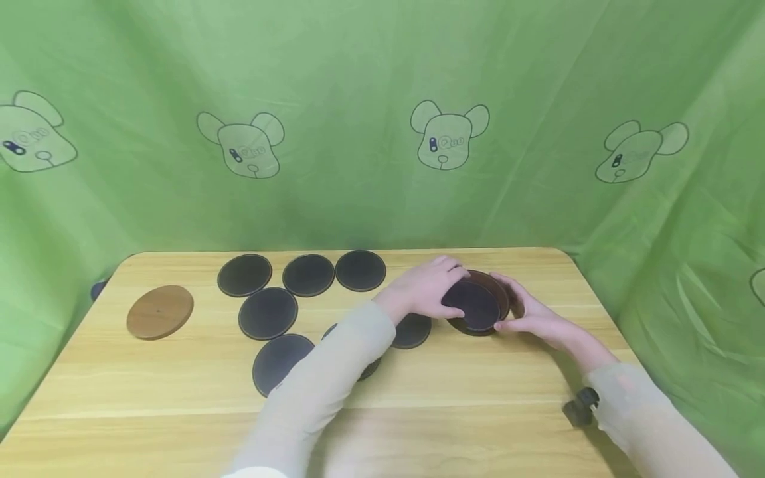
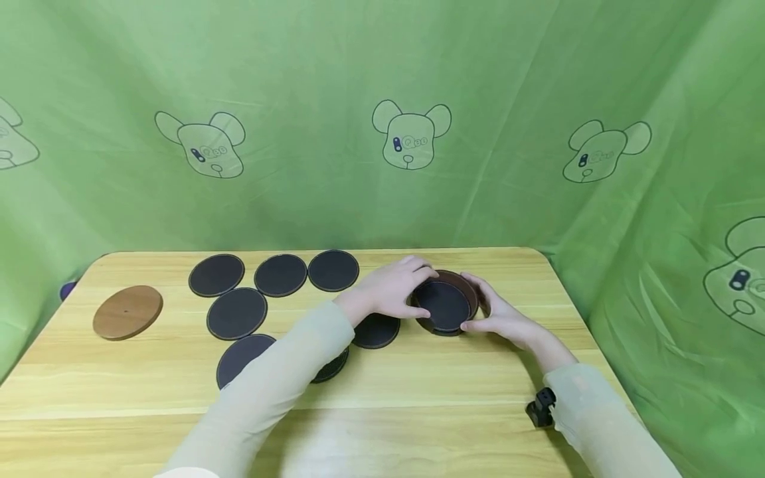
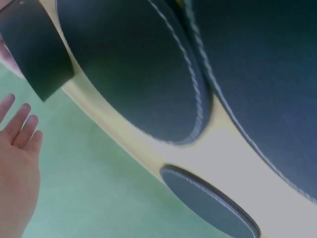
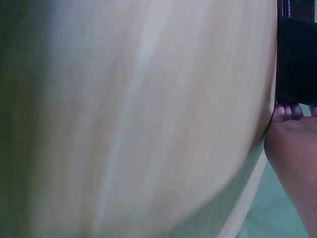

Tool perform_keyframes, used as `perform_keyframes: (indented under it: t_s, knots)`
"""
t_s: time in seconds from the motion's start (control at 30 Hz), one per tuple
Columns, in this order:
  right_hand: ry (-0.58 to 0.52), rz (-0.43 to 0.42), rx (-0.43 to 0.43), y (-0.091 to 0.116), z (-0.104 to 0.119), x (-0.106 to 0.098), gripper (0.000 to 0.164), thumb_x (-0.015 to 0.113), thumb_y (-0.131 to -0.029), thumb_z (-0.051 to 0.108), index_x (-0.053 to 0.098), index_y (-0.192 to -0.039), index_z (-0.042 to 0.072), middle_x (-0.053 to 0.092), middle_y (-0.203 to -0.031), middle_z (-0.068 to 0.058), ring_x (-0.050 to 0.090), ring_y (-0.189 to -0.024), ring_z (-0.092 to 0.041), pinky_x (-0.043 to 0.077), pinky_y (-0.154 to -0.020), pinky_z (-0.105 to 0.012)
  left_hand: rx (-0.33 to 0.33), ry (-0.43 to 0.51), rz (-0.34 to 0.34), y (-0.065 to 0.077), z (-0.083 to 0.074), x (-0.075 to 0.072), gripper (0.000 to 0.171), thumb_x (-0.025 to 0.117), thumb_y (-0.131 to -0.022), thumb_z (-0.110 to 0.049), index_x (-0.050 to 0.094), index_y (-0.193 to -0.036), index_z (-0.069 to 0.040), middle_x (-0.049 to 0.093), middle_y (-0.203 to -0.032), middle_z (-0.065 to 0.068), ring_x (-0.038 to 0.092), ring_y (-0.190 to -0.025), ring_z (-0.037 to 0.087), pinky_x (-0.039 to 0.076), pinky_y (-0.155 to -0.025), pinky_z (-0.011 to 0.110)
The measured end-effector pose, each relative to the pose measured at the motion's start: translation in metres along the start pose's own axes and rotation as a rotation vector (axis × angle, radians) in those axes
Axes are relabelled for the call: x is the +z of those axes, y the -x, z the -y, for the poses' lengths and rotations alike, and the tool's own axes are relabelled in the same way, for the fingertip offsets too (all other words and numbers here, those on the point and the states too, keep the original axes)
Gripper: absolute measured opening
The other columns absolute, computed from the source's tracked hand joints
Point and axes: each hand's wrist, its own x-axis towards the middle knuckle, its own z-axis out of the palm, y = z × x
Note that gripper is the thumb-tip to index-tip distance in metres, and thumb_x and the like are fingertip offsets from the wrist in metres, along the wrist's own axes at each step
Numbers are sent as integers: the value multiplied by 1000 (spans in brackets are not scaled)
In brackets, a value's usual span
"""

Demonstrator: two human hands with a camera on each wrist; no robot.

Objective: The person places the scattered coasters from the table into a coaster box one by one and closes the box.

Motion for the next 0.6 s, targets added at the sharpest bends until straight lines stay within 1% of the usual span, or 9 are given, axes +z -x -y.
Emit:
perform_keyframes:
  t_s: [0.07, 0.17, 0.23, 0.3, 0.33, 0.4, 0.5, 0.57, 0.6]
  knots:
    - [-4, 3, -11, -1, 0, 0, 104, 76, -87, -2, 10, -168, 0, 11, -172, -34, 28, -153, -5, 29, -106, 2, -6, 13, 0, 5, 5, -3, 77, 73, -95, -53, 49, -156, -12, 50, -159, 7, 44, -151, 22, 37, -129, 32]
    - [-22, 8, -23, 0, -2, 1, 104, 75, -86, -3, 10, -168, 0, 11, -170, -35, 31, -144, 10, 29, -106, 2, -21, 26, 2, 11, 12, -4, 76, 72, -96, -52, 49, -157, -13, 49, -160, 6, 44, -152, 22, 36, -129, 33]
    - [-34, 11, -31, 0, -3, 1, 104, 74, -86, -5, 10, -168, 0, 11, -169, -36, 32, -138, 17, 29, -106, 2, -35, 28, 1, 17, 18, -5, 76, 71, -96, -53, 48, -157, -14, 49, -161, 5, 43, -152, 22, 36, -129, 33]
    - [-40, 11, -26, 0, -3, 1, 105, 74, -86, -5, 10, -168, 1, 10, -169, -35, 32, -137, 19, 29, -106, 2, -49, 34, -6, 23, 24, -6, 77, 71, -96, -53, 47, -158, -14, 48, -161, 5, 44, -152, 22, 37, -129, 34]
    - [-39, 11, -25, 0, -3, 1, 105, 74, -86, -5, 10, -168, 2, 10, -170, -35, 31, -138, 18, 29, -106, 2, -59, 40, -8, 26, 28, -6, 77, 71, -96, -53, 47, -159, -14, 48, -161, 5, 44, -152, 22, 39, -128, 34]
    - [-34, 9, -17, 0, -2, 1, 106, 75, -86, -4, 9, -169, 3, 9, -171, -34, 29, -144, 11, 29, -106, 2, -79, 64, -19, 33, 34, -8, 78, 73, -95, -51, 47, -159, -13, 48, -162, 7, 43, -152, 24, 40, -127, 37]
    - [-25, 9, -8, -1, 0, 0, 105, 75, -87, -3, 9, -169, 4, 9, -172, -34, 23, -157, -11, 29, -107, 2, -116, 93, -30, 46, 45, -10, 78, 75, -95, -49, 47, -158, -12, 47, -163, 10, 42, -153, 27, 41, -127, 42]
    - [-25, 13, -5, -2, 1, 0, 106, 75, -87, -3, 9, -169, 3, 8, -172, -34, 17, -161, -26, 28, -107, 2, -140, 101, -34, 54, 53, -11, 78, 75, -95, -49, 47, -158, -12, 46, -163, 11, 41, -154, 28, 39, -128, 44]
    - [-25, 14, -4, -2, 1, 0, 106, 74, -87, -3, 8, -169, 3, 8, -172, -34, 14, -162, -30, 28, -107, 2, -153, 99, -33, 58, 57, -12, 78, 75, -95, -49, 47, -158, -12, 46, -163, 11, 41, -154, 29, 38, -128, 45]
